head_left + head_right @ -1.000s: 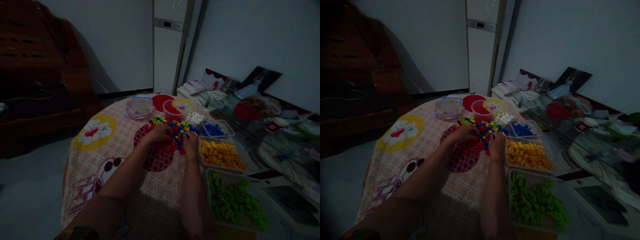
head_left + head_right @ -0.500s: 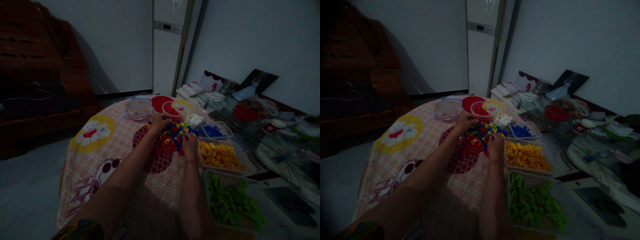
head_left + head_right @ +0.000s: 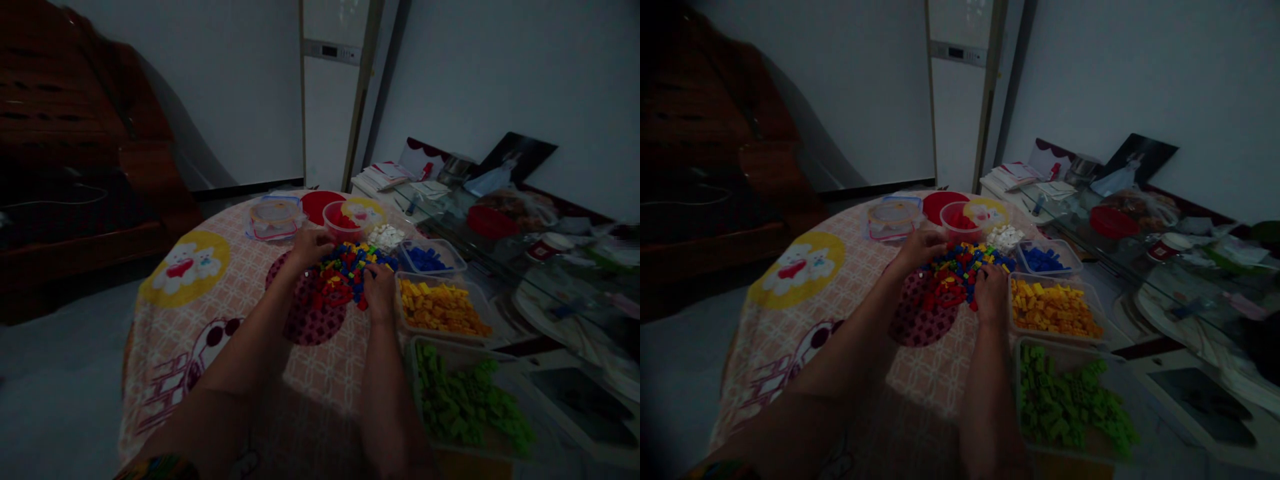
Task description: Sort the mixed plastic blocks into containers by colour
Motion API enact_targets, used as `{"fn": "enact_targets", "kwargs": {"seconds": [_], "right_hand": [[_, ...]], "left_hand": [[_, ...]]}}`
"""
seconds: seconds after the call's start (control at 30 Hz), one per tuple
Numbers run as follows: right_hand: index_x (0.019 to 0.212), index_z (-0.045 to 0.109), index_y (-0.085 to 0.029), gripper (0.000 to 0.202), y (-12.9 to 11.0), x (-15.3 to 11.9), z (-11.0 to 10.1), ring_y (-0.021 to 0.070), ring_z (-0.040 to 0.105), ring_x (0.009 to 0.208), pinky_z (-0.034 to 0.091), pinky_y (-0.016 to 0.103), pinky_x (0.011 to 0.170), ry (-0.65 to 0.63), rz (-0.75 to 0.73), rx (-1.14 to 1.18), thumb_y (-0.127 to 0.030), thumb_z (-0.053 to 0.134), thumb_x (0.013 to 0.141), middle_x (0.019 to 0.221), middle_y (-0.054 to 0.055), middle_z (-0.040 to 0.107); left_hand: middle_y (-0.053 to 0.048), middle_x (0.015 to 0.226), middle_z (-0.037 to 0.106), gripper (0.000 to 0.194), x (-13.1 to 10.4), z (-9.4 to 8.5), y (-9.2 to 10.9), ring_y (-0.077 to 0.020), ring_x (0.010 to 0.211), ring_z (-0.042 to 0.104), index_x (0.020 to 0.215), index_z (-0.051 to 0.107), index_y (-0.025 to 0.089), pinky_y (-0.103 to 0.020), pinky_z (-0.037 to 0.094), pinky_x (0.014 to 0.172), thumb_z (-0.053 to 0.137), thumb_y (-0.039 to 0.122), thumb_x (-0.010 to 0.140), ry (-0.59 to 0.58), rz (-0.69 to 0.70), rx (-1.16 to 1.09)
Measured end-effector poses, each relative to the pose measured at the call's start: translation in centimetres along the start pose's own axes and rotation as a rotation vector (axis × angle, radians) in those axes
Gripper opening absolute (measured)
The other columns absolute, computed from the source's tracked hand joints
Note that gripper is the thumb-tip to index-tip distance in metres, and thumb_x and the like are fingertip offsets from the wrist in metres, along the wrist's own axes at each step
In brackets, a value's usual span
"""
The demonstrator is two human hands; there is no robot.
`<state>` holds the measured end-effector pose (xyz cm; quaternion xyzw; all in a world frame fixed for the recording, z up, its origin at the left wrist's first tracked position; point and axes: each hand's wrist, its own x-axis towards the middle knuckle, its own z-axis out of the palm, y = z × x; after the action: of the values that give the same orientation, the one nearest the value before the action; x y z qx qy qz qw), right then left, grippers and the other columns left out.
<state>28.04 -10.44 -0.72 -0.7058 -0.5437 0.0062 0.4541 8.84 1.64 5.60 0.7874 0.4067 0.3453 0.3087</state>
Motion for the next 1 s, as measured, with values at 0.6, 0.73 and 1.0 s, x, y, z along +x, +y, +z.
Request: {"fn": "enact_targets", "kwargs": {"seconds": [0.6,0.73,1.0], "right_hand": [[0.089,0.078,-0.019,0.023,-0.3,0.1,-0.2,0.0261,0.064,0.097,0.046,0.042,0.101,-0.023,0.027,0.01,-0.019,0.056,0.084,0.098,0.012,0.076],[0.09,0.078,-0.02,0.023,-0.3,0.1,-0.2,0.0253,0.064,0.098,0.046,0.041,0.102,-0.021,0.019,0.0,-0.019,0.056,0.084,0.098,0.01,0.076],[0.092,0.078,-0.019,0.024,-0.1,0.0,-0.1,0.0261,0.064,0.103,0.043,0.042,0.107,-0.015,0.001,-0.015,-0.021,0.054,0.086,0.101,0.011,0.076]], "left_hand": [[-0.006,0.073,0.073,0.007,-2.4,1.4,1.8,-0.0235,0.078,0.064,0.069,0.078,0.023,-0.029,0.044,0.072,0.08,0.021,0.064,-0.332,-0.001,0.463],[-0.005,0.07,0.072,0.008,-2.5,1.0,1.9,-0.0214,0.072,0.063,0.067,0.077,0.022,-0.028,0.044,0.07,0.078,0.016,0.062,-0.357,0.011,0.414],[0.0,0.068,0.073,0.013,-2.3,-0.9,1.0,-0.016,0.064,0.063,0.071,0.078,0.02,-0.024,0.045,0.065,0.069,0.017,0.062,-0.409,-0.024,0.124]]}}
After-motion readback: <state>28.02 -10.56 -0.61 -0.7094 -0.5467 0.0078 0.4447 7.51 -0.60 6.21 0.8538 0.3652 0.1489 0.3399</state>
